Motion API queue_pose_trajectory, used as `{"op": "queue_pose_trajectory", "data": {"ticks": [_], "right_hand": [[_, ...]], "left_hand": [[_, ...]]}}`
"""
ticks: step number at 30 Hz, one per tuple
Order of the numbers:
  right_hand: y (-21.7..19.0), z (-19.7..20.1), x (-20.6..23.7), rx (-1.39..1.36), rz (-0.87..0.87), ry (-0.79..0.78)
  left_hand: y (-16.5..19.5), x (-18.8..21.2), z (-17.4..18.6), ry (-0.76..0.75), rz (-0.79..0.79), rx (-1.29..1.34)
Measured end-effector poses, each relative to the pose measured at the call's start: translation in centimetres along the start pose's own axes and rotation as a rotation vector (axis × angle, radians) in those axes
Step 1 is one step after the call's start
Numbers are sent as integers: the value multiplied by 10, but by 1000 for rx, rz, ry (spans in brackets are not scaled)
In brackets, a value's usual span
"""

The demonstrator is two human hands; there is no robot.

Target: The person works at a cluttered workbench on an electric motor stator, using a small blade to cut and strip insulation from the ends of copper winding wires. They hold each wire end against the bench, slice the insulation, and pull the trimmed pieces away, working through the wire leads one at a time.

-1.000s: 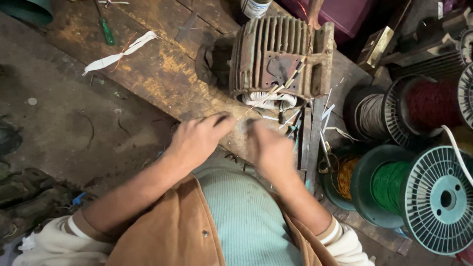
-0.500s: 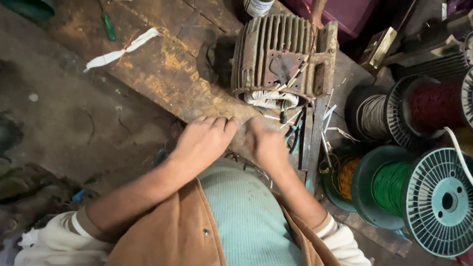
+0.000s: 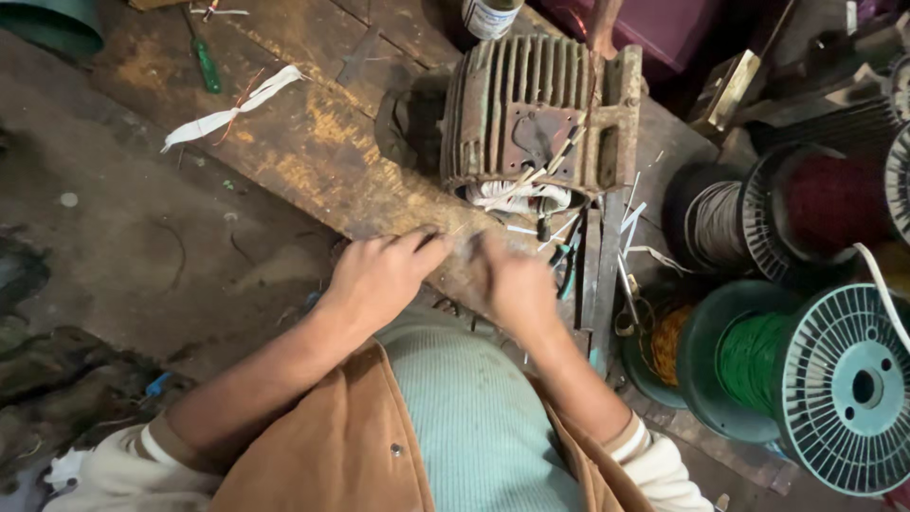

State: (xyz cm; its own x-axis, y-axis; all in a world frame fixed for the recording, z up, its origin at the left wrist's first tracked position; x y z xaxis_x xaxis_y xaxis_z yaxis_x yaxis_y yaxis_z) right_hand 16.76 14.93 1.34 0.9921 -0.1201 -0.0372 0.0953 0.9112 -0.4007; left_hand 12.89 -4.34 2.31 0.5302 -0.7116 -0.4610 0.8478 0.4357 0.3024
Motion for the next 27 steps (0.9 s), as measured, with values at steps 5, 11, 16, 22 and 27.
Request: {"op": "queue_pose_trajectory", "data": {"ticks": [5, 11, 16, 22, 27], "right_hand": [[9, -9, -2, -125, 34, -62], [10, -7, -1, -213, 18, -30], [15, 7, 1, -401, -10, -90], [19, 28, -22, -534, -91, 223], [10, 36, -19, -492, -45, 254]], "left_hand": [[3, -2, 0, -145, 8, -121], [8, -4, -4, -179, -13, -163], [12, -7, -4, -155, -43, -191], [26, -18, -9, -208, 50, 91], [15, -38, -12, -339, 295, 421]]}}
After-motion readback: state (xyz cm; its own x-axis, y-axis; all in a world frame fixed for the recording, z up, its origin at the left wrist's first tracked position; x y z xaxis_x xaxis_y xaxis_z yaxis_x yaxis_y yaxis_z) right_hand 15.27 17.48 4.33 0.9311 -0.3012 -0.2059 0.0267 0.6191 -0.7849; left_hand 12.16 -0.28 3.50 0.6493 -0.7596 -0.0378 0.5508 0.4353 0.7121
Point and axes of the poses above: each hand's wrist, its own x-axis away from the middle knuckle, its own z-axis out of the back of the hand, y = z × x, the point moved 2 cm from there along -x, towards the middle knuckle, and after that the axes turned 15 degrees about -z, right-handed, at the moved point
